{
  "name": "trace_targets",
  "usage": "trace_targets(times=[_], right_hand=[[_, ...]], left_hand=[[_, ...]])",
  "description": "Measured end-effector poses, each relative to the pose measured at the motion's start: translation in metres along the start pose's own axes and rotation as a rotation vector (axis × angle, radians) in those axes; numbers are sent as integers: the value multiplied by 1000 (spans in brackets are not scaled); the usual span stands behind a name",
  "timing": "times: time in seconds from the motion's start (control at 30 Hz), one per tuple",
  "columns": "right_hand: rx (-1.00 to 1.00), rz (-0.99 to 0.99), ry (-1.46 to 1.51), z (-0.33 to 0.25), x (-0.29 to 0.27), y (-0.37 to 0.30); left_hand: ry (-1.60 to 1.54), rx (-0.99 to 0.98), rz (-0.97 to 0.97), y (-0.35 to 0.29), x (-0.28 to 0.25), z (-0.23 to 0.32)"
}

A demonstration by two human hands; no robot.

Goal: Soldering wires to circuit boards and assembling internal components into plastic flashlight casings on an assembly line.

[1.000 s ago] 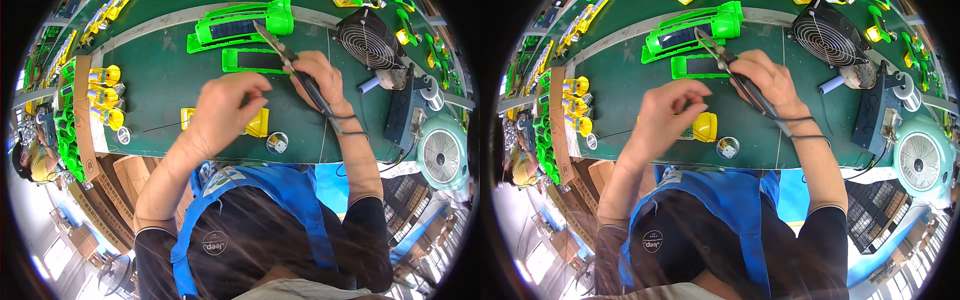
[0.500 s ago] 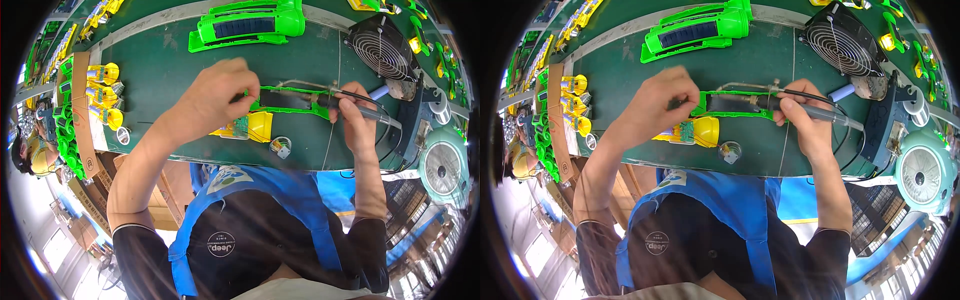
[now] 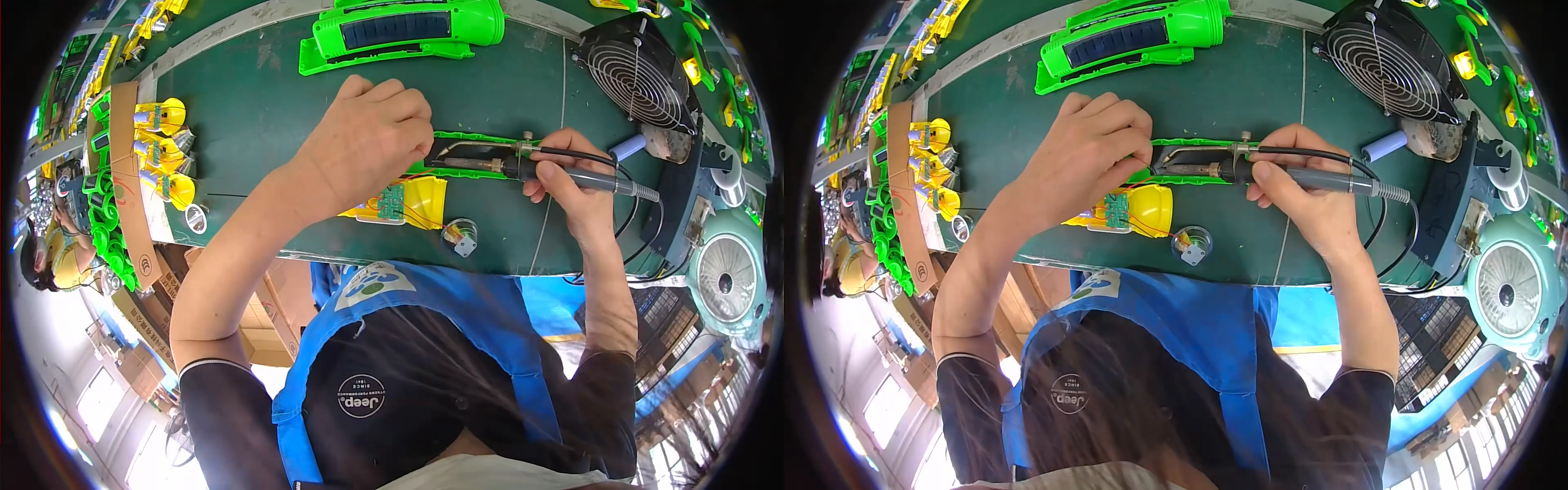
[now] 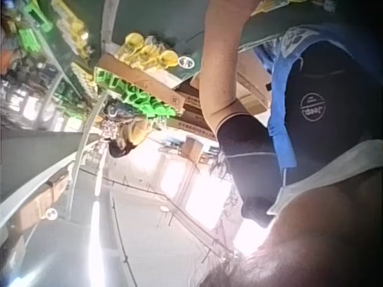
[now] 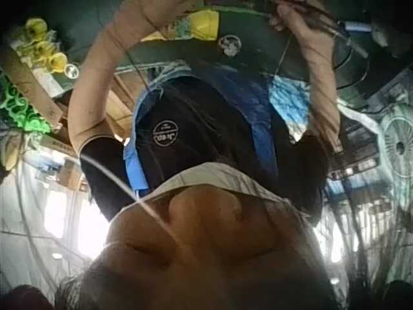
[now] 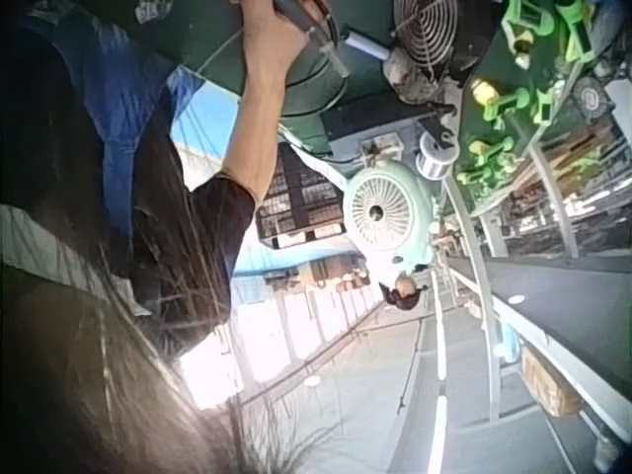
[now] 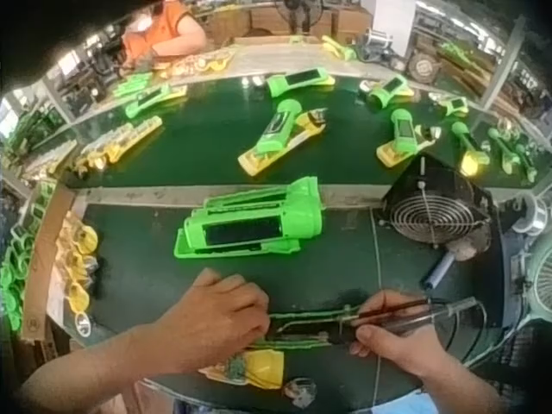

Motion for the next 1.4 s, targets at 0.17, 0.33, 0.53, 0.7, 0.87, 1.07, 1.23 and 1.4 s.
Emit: trace_targets(times=[0.17, 0.33, 0.53, 0.7, 0.87, 1.07, 1.23, 1.4], right_hand=[[-12, -22, 12, 0, 1, 0], [3, -33, -12, 1, 3, -1], [-24, 0, -37, 1, 7, -2], [14, 1, -100, 0, 5, -4], [-129, 33, 16, 10, -13, -17], [-207, 144, 60, 13, -14, -24], [-151, 67, 42, 10, -8, -19], [-185, 19, 104, 15, -10, -18]], left_hand=[[-12, -8, 45, 0, -1, 1], [4, -15, -4, -2, 1, 0], [8, -19, -6, -1, 1, 0], [25, -28, -9, -2, 3, 1], [58, -15, -54, 0, 2, 1], [47, -11, -24, 0, -1, 4], [41, -18, -20, 1, -1, 4], [27, -30, -39, 2, -2, 3]])
Point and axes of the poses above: each hand's wrist, its own y-axis towards the middle knuckle, its own x-axis out of the palm, z = x × y, the point moved 3 cm from there along y, towards the middle knuckle, and after that the axes turned 4 degrees about y, right-handed, at the moved point
